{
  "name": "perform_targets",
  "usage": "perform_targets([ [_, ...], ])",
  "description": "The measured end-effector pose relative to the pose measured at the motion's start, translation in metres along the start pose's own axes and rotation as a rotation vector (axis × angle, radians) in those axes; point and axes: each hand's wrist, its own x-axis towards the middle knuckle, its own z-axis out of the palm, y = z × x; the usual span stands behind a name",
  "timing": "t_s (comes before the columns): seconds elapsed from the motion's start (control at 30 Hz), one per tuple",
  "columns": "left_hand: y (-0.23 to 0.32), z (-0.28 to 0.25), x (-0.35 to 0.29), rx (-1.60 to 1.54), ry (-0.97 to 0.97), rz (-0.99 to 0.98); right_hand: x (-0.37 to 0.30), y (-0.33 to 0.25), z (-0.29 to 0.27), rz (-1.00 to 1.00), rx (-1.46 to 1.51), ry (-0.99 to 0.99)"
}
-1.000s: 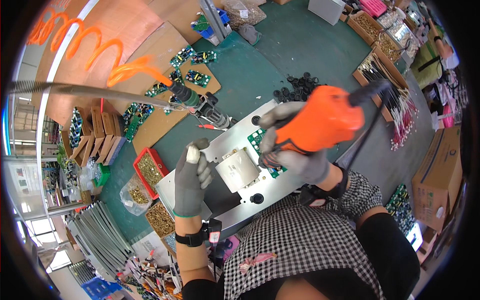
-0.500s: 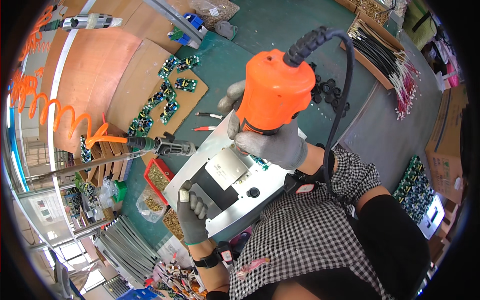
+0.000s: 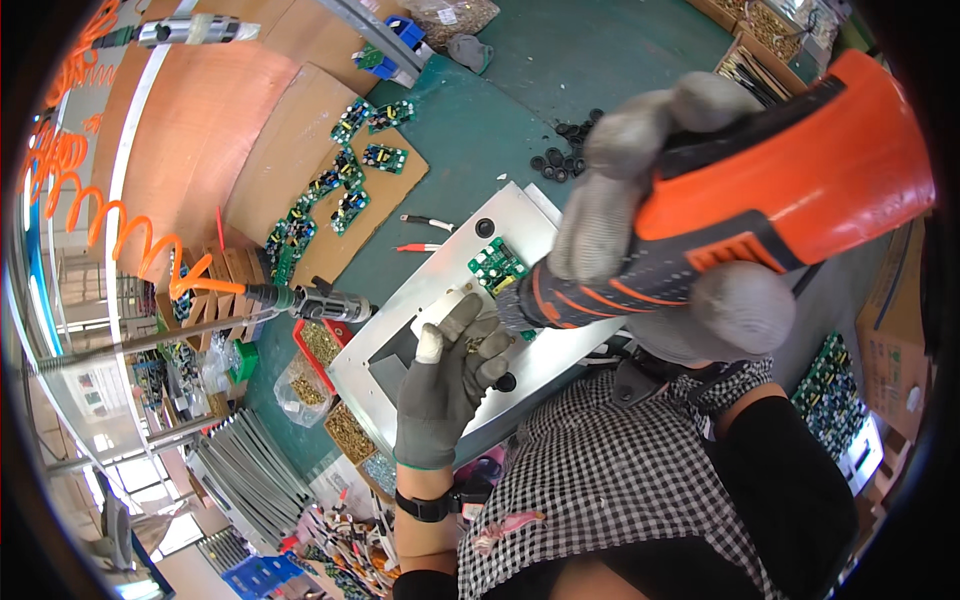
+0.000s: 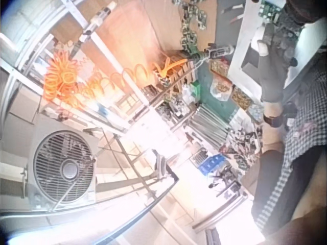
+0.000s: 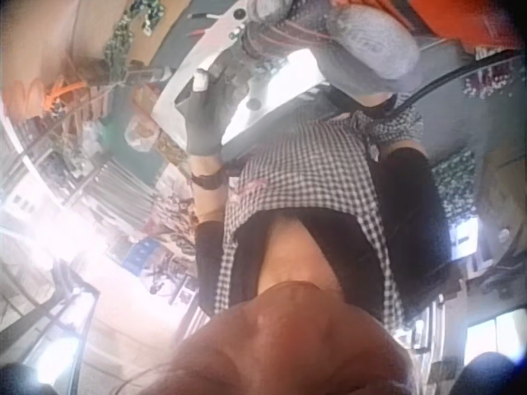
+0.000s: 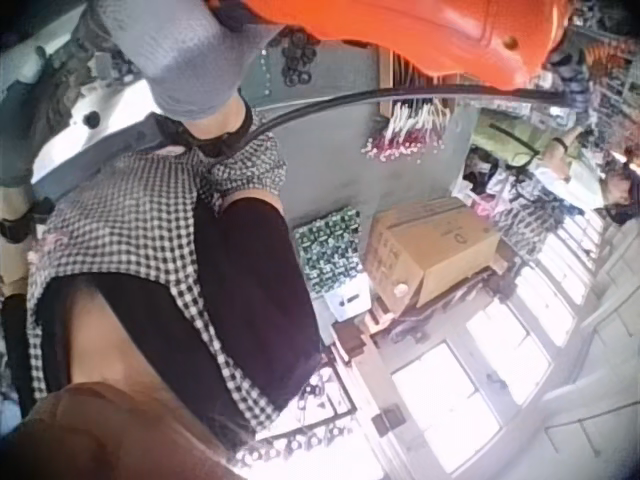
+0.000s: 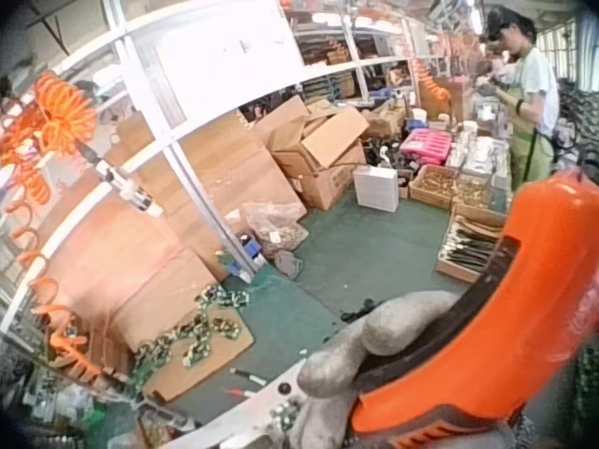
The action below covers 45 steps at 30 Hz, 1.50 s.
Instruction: Assembling electronic components onto a metal base plate using power tools.
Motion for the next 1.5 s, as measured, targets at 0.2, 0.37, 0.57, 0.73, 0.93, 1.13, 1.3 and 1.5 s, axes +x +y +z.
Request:
perform_targets([
  [0.2, -0.003, 0.008, 0.004, 0.073, -0.123, -0.017, -0.006, -0.01, 0.014, 0.169, 0.014, 0.075],
  [0.37, -0.003, 0.007, 0.001, 0.034, -0.109, -0.008, -0.009, 0.006, 0.02, 0.181, 0.054, 0.076],
  [0.57, -0.011, -0.013, -0.002, -0.077, -0.177, -0.018, -0.003, 0.008, 0.024, 0.125, 0.111, -0.004],
  [0.73, -0.016, -0.019, -0.002, -0.116, -0.148, 0.073, -0.001, 0.014, 0.028, 0.088, 0.049, -0.062],
  [0.93, -0.013, -0.021, 0.0, -0.106, -0.132, 0.021, 0.005, 0.012, 0.035, 0.063, 0.019, -0.123],
  [1.13, -0.01, -0.026, 0.005, -0.205, -0.222, -0.048, 0.012, 0.009, 0.034, 0.043, 0.066, -0.188],
  [1.3, -0.005, -0.026, 0.009, -0.142, -0.2, -0.018, 0.013, 0.012, 0.037, 0.036, 0.06, -0.158],
  [1.5, 0.002, -0.019, 0.01, -0.158, -0.084, -0.052, 0.017, 0.014, 0.037, -0.024, 0.016, -0.168],
])
